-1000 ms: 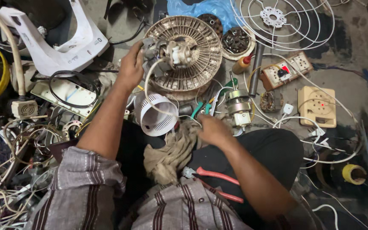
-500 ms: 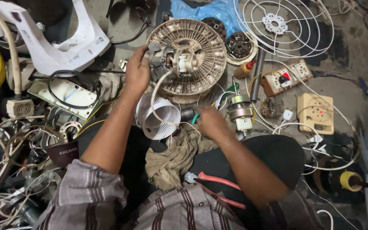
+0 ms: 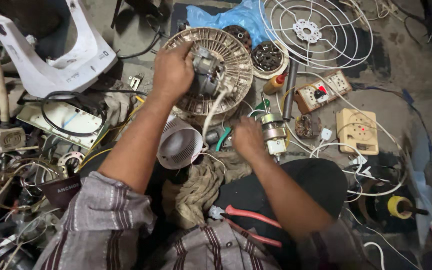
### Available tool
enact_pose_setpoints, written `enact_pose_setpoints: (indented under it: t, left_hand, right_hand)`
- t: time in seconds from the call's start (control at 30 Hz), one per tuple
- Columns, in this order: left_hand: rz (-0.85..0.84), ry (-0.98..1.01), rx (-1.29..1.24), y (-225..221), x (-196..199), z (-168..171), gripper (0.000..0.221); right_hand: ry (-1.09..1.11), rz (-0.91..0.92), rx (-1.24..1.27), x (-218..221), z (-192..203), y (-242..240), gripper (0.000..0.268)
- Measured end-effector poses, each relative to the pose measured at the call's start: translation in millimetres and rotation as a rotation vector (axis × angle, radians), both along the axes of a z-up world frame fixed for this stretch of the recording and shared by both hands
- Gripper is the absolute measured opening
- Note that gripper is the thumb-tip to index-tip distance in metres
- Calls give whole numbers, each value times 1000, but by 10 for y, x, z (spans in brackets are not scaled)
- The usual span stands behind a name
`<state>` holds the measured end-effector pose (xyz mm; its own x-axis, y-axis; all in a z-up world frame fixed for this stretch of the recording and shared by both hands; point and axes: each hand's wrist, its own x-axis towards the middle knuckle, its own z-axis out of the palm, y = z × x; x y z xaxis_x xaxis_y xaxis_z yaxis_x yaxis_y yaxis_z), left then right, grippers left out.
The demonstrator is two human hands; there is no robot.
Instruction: The person disassembles a fan motor by removing the rotor and stator components using a screwdriver. They then apply lubricant from a bottle to the motor shaft and bearings before reassembling the parts.
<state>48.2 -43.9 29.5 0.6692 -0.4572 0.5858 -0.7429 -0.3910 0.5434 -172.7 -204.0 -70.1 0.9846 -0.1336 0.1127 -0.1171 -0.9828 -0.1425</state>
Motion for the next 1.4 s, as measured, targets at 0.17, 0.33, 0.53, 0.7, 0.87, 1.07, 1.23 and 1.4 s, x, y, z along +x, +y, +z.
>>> enact_pose_setpoints:
  t: [0.17, 0.33, 0.53, 0.7, 0.87, 1.07, 1.23, 1.4]
  left_hand:
    - [94, -126, 24, -92, -102, -21, 32]
    - [125, -27, 43, -129, -129, 7, 30]
    - [149, 0, 31, -119, -162, 38, 34]
    - [144, 28, 5, -134, -68, -62, 35]
    - [-28, 295, -52, 58, 256, -307, 35]
    - [-127, 785, -222, 145, 644, -558, 39]
    - [-181, 733, -321, 124, 526, -433, 40]
    - [-27, 417, -403, 135, 248, -464, 39]
  right_hand:
    - [173, -66, -359, 407, -282, -408, 22]
    - [695, -260, -230, 736, -389, -661, 38]
    - [660, -103, -424, 786, -794, -850, 28]
    - [510, 355, -818, 664, -376, -847, 27]
    - [90, 556, -666, 421, 637, -894, 30]
    - [447, -280, -65, -391, 1769, -1153, 49]
    - [205, -436, 423, -560, 2206, -762, 53]
    - [-189, -96, 613, 45, 2251, -421, 32]
